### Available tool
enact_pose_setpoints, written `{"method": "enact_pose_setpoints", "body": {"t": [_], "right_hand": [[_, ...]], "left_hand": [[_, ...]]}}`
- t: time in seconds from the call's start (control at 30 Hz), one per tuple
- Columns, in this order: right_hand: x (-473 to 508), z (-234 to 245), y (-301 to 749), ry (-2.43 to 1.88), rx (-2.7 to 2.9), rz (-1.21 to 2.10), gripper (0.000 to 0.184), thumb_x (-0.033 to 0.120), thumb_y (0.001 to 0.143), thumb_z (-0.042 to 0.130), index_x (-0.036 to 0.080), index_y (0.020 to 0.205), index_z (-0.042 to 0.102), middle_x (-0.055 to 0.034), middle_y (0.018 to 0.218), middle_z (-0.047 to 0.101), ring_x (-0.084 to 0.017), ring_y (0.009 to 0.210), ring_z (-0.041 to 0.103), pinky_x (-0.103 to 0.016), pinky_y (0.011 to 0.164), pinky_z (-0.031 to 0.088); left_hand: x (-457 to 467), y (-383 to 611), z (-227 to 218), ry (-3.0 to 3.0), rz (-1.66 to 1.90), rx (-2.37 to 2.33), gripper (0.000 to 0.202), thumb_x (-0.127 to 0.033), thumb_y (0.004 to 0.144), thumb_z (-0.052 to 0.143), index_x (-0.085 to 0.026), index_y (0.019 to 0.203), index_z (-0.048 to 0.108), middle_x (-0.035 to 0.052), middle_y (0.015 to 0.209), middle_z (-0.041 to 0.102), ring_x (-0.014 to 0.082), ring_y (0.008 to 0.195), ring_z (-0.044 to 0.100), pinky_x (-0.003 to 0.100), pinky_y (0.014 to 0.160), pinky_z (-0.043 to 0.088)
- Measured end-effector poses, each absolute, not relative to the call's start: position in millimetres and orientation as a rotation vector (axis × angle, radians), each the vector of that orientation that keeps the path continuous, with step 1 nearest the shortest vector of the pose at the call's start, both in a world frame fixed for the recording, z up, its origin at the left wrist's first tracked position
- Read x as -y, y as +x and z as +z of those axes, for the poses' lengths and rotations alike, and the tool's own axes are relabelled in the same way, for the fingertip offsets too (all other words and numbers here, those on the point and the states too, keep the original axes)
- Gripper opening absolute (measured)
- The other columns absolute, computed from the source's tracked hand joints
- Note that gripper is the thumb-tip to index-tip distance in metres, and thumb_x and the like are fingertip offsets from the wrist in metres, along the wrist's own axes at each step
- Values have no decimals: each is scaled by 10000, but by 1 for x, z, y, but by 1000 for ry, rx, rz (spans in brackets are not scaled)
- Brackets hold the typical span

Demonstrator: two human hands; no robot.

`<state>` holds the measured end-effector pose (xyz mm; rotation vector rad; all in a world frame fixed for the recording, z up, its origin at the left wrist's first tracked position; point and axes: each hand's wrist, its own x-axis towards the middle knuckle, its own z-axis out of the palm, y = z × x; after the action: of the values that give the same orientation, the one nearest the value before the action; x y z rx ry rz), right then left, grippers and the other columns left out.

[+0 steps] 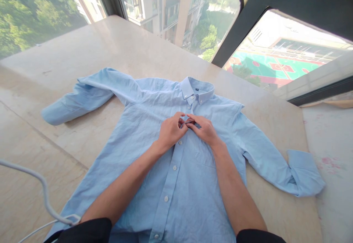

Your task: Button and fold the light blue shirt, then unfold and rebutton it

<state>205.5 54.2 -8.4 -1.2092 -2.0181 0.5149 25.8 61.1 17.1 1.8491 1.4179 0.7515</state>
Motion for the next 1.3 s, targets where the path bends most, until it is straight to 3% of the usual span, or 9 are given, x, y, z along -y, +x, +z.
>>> {"method": "enact_pose_setpoints", "body": {"t": [0.33,0.87,1.1,1.3], "right_hand": [[-54,-4,209,-1212,2038,569,466,213,889,630,267,1350,583,-30,1032,762,-203,937,703,-372,922,527],[-52,-4,208,-1183,2002,438,329,192,885,631,275,1202,665,-26,948,771,-199,917,709,-365,887,538],[-49,1,202,-1157,1982,398,324,163,890,587,282,1180,667,-12,882,764,-183,825,693,-354,845,535],[-48,4,198,-1216,1992,457,318,184,902,553,273,1187,663,-23,892,766,-197,843,692,-385,858,541]], "left_hand": [[-62,24,14,1818,737,-1403,337,-161,760,621,-216,1092,607,-3,871,743,141,652,647,247,619,441],[-56,24,5,1966,794,-1441,249,-163,788,623,-222,1030,621,-20,885,746,116,638,642,240,645,458],[-39,19,1,2048,889,-1491,89,-245,876,580,-217,909,658,-20,664,682,122,576,624,234,602,417],[-33,18,0,1935,894,-1487,121,-261,890,563,-230,955,660,-8,755,719,120,599,631,231,616,433]]}}
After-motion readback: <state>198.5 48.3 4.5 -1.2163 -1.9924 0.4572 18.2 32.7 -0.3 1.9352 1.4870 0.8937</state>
